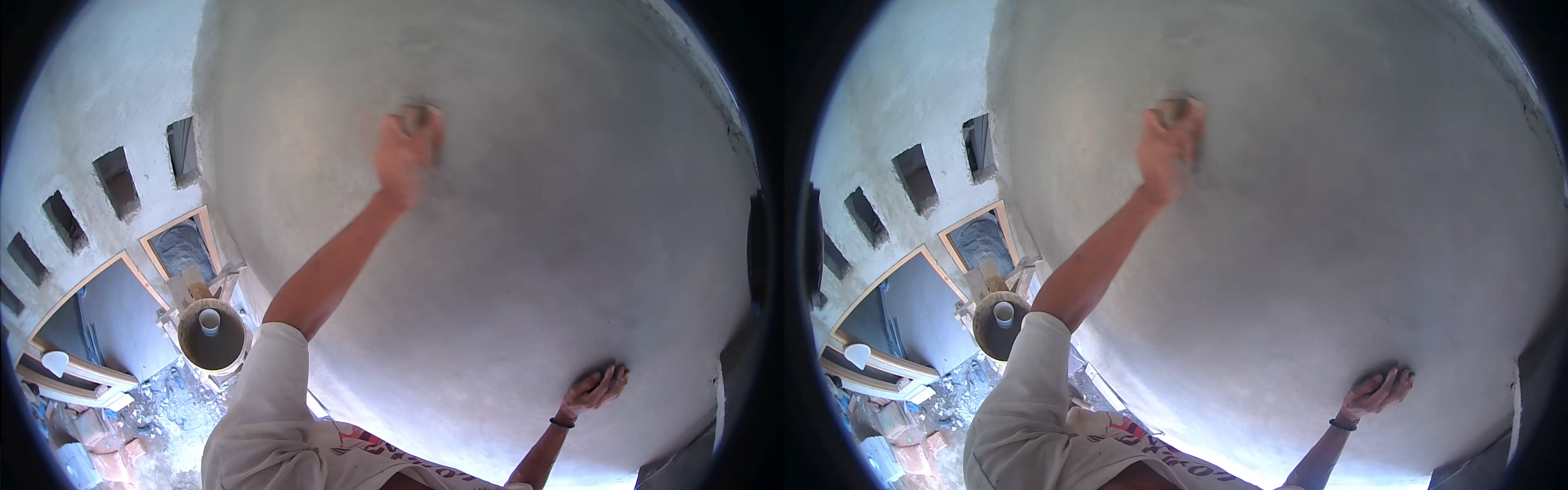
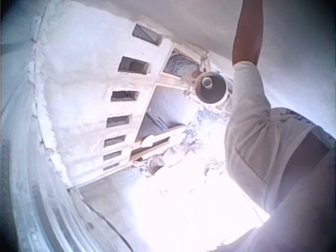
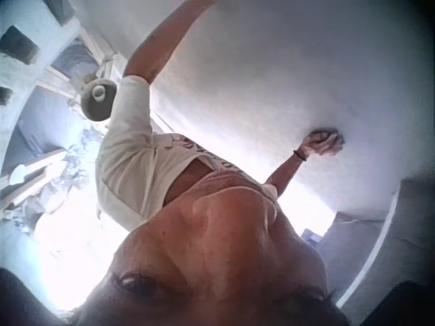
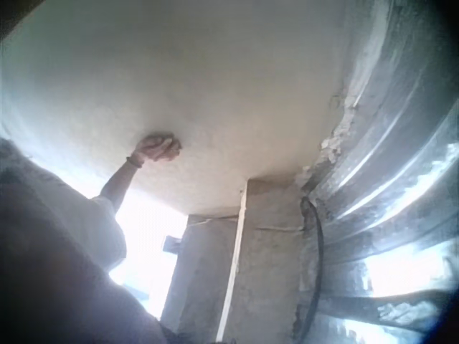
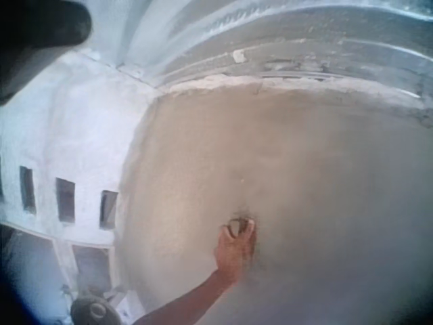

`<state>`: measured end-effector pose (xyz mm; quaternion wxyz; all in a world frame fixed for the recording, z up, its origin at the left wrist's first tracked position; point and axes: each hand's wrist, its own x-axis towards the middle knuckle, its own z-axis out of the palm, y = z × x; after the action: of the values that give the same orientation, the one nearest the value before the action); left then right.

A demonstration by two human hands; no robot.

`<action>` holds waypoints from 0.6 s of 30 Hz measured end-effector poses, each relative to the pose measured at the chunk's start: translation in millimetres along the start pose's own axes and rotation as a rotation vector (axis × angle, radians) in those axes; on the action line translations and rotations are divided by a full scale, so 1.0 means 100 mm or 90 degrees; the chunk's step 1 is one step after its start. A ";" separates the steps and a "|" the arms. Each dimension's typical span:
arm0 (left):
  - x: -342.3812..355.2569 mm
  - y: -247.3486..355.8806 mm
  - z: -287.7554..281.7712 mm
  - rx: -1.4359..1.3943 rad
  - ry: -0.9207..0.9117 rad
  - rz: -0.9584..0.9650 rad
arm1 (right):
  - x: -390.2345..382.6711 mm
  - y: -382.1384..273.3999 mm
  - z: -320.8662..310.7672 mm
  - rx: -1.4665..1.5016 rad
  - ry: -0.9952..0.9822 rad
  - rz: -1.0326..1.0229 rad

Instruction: The person uses a wooden smoothing tool and their hands to finish a plastered wall surface. They rub the tool across the wet plaster, occasionally using their bare palm to check the texture and further smooth the material.

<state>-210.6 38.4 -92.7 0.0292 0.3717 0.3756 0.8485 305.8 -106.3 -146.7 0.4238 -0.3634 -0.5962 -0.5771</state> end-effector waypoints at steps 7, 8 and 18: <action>1.07 -0.06 -0.28 0.394 0.115 0.176 | -0.08 -0.08 0.05 0.000 -0.028 -0.025; 1.06 -0.11 -0.34 0.424 0.130 0.206 | -0.07 -0.09 0.06 -0.007 -0.029 -0.031; 0.74 0.33 0.05 0.350 -0.030 0.379 | -0.06 -0.18 0.04 -0.023 -0.021 -0.027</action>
<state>-253.2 42.5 -23.9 -0.3095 0.4773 0.4635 0.6794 290.7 -103.5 -159.1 0.3949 -0.3680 -0.6002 -0.5903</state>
